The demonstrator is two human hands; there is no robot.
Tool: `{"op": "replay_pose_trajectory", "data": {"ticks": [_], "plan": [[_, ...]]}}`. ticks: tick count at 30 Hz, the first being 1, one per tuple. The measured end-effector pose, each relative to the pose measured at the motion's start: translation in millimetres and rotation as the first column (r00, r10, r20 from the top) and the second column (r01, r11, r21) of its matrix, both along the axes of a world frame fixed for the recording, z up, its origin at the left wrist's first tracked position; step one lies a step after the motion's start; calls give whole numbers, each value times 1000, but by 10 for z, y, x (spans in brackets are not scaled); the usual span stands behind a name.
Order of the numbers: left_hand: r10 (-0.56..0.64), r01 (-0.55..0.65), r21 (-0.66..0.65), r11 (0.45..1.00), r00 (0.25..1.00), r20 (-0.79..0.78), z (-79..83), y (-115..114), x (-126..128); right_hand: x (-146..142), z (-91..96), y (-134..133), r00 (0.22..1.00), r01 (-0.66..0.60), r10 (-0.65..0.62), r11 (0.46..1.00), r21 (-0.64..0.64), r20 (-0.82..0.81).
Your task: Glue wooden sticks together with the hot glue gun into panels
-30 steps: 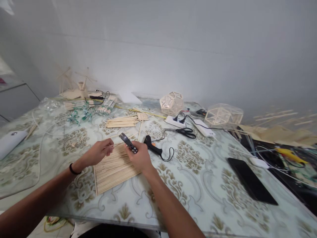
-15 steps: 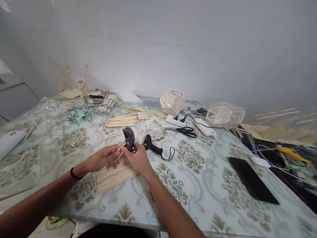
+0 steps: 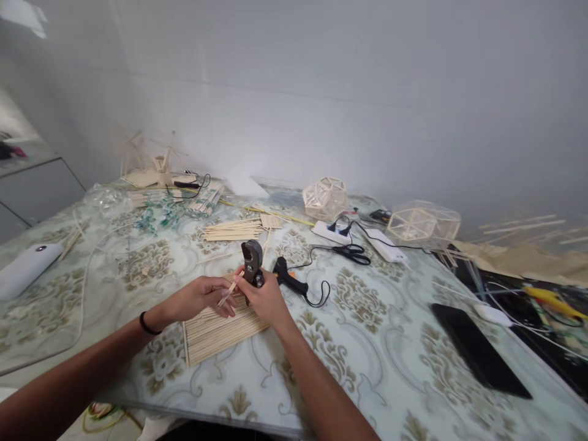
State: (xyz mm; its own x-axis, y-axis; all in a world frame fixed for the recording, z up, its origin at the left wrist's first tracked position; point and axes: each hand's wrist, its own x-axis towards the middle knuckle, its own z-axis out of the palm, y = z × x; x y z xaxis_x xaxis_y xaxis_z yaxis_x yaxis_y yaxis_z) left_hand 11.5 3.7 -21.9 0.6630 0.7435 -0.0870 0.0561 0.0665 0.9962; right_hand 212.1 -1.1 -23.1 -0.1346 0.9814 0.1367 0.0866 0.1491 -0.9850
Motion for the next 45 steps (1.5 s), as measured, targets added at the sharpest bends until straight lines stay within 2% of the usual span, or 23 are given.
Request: {"op": "replay_pose_trajectory", "data": {"ticks": [5,9,15,21,24,26,28,30,32,35,37,40,45], "plan": [[66,-65,-62,996,998,21,-15,-19,36,9,-16,-12,1000,-10,10,1000,14,21],[88,-88,-32,996,996,-9,5,-35,51,33,15,-30,999,-31,31,999,30,-8],[80,-79,12,997,997,-20,50,-54,41,125,100,-18,999,6,-3,995,95,-37],[88,-90,-40,995,995,-50,0,-48,48,89,53,-18,999,-1,3,997,73,-32],[121,-123,-17,992,989,-82,5,-56,71,64,52,-34,1000,-2,3,997,74,-21],[140,-141,-4,990,987,-82,24,-60,78,94,69,-32,1000,-5,5,996,94,3],[162,-163,-9,987,985,-62,52,-57,69,184,88,-7,997,43,-53,987,158,56],[177,-178,-21,984,984,-29,82,-47,45,329,95,46,972,153,-194,950,271,130],[179,-179,-30,983,984,10,109,-36,11,492,80,119,914,231,-342,881,414,218],[143,-141,-42,989,987,69,136,-31,-34,664,25,224,844,169,-436,767,619,311],[105,-101,-53,994,990,97,145,-42,-50,685,-13,262,830,75,-421,733,676,365],[44,-35,-74,997,992,119,147,-73,-53,586,-46,252,838,-54,-332,739,672,432],[-79,89,-85,992,991,109,134,-107,-41,350,-49,161,859,-173,-237,701,692,455]]}}
